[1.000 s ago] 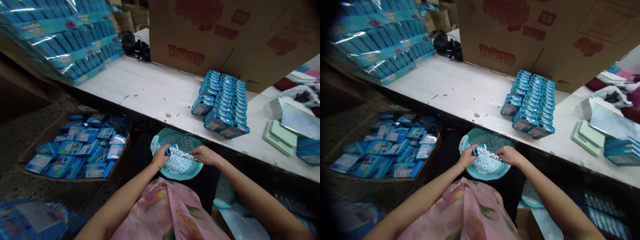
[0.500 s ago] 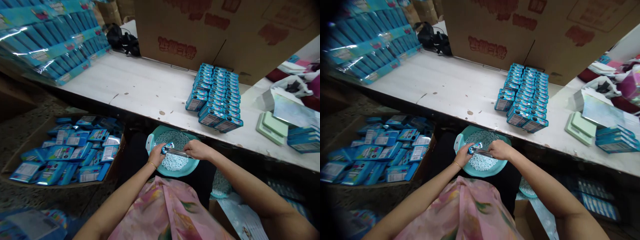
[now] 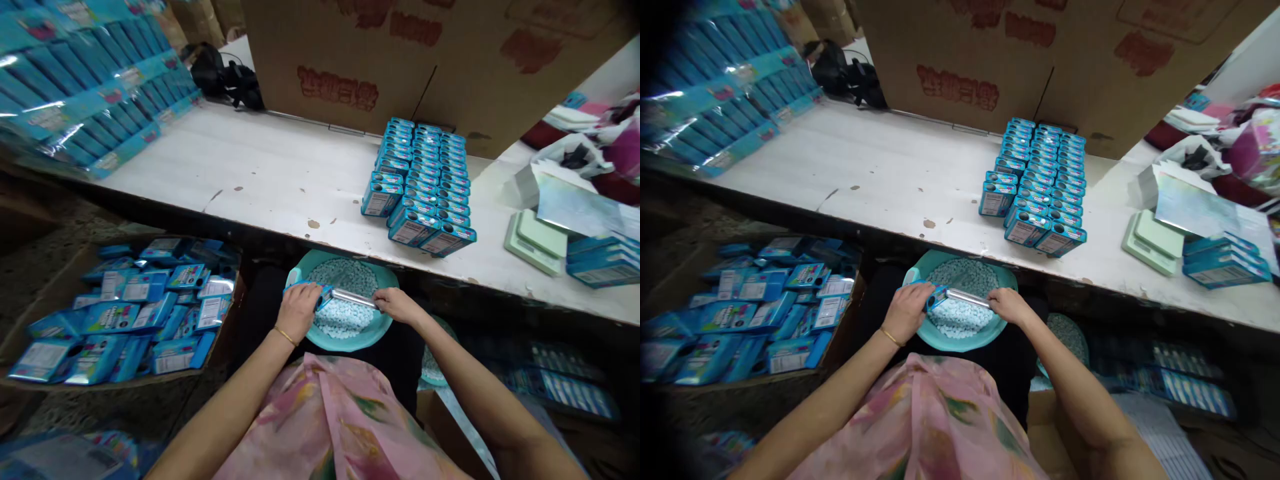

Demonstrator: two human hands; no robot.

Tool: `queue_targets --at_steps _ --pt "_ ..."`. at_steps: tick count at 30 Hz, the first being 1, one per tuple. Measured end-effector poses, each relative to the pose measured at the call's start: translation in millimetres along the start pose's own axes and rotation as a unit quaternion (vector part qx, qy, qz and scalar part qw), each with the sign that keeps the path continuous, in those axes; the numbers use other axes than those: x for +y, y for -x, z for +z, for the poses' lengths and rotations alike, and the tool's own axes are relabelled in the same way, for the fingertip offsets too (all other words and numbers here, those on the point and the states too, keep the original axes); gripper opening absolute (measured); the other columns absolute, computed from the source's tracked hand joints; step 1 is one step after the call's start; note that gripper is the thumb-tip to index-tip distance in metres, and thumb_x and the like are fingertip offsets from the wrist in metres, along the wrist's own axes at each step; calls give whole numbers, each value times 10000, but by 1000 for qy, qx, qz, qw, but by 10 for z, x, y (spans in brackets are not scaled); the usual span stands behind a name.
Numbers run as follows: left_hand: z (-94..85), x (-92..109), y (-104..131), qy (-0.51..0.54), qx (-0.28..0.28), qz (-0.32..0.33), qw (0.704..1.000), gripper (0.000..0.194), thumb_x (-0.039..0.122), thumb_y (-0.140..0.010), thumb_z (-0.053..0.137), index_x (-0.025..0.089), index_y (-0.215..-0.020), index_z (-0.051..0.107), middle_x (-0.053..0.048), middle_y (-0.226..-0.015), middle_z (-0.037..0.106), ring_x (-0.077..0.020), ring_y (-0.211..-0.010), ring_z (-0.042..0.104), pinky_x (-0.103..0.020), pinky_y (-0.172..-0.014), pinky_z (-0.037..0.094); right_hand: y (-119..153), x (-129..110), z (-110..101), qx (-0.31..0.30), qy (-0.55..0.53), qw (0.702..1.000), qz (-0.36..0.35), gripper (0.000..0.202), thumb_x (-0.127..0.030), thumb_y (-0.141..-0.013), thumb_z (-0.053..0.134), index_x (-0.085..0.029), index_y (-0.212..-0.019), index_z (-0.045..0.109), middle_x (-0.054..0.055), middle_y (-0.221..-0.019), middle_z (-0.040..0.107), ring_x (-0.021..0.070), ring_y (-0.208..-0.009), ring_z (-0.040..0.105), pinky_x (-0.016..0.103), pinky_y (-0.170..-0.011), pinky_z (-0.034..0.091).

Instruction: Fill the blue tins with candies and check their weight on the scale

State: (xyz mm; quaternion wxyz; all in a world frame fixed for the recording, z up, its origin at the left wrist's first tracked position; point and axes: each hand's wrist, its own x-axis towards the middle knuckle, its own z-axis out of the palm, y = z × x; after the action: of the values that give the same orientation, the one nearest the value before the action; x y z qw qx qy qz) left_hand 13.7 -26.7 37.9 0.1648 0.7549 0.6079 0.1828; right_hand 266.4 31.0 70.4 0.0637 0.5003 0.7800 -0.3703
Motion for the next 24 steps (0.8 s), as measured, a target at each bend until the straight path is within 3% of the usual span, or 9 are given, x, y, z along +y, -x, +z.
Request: queue_targets --at_steps 6,9,11,14,17,20,22,24 --pt "-225 -186 23 67 40 -109 991 394 193 -675 526 176 -1069 508 -68 -981 605 -207 -906 542 -315 -793 418 -105 209 199 20 -28 999 14 234 -180 -749 385 -170 -762 618 10 -649 615 124 -652 555 201 -602 381" --pt "-251 -226 67 97 43 -134 985 393 255 -674 557 204 -1060 509 -41 -900 613 -190 -833 560 -296 -748 425 -150 246 281 34 9 999 27 246 -173 -760 400 -175 -846 631 43 -823 636 153 -784 568 238 -697 406" --pt "-237 -220 83 126 31 -144 981 393 270 -663 574 208 -1046 514 -28 -869 614 -183 -805 567 -291 -734 428 -169 142 314 88 30 996 -8 274 -176 -768 420 -179 -972 603 67 -1017 593 171 -935 531 271 -803 391" --pt "-222 -124 64 194 13 -137 971 385 289 -659 586 197 -1027 516 -20 -872 615 -174 -798 572 -291 -736 431 -166 -225 277 182 51 971 -145 427 -239 -776 479 -184 -1197 440 87 -1236 440 184 -1122 391 314 -917 326" --pt "-276 69 -9 282 0 -79 956 387 284 -654 601 191 -1020 516 -27 -933 604 -169 -841 567 -289 -770 429 -167 -682 108 181 107 938 -276 521 -262 -776 512 -206 -1264 338 86 -1210 448 182 -1089 395 324 -890 340" --pt "-405 161 -83 390 56 -75 916 536 271 -617 644 197 -1108 443 -64 -1076 556 -179 -942 542 -308 -820 425 -202 -981 -219 169 171 923 -301 459 -233 -789 500 -200 -1229 373 76 -1066 530 165 -924 468 299 -792 374" --pt "-494 39 -85 446 124 -104 880 629 265 -602 659 207 -1163 379 -94 -1189 485 -187 -1036 499 -335 -875 401 -236 -1028 -525 193 216 914 -283 418 -235 -790 499 -183 -1195 408 80 -1025 547 173 -889 470 305 -767 369" --pt "-555 -262 -5 447 209 -163 854 584 285 -625 637 198 -1148 390 -110 -1204 471 -186 -1054 490 -352 -891 392 -301 -954 -858 233 267 900 -252 372 -244 -790 495 -173 -1151 449 87 -999 562 196 -900 467 330 -766 356"
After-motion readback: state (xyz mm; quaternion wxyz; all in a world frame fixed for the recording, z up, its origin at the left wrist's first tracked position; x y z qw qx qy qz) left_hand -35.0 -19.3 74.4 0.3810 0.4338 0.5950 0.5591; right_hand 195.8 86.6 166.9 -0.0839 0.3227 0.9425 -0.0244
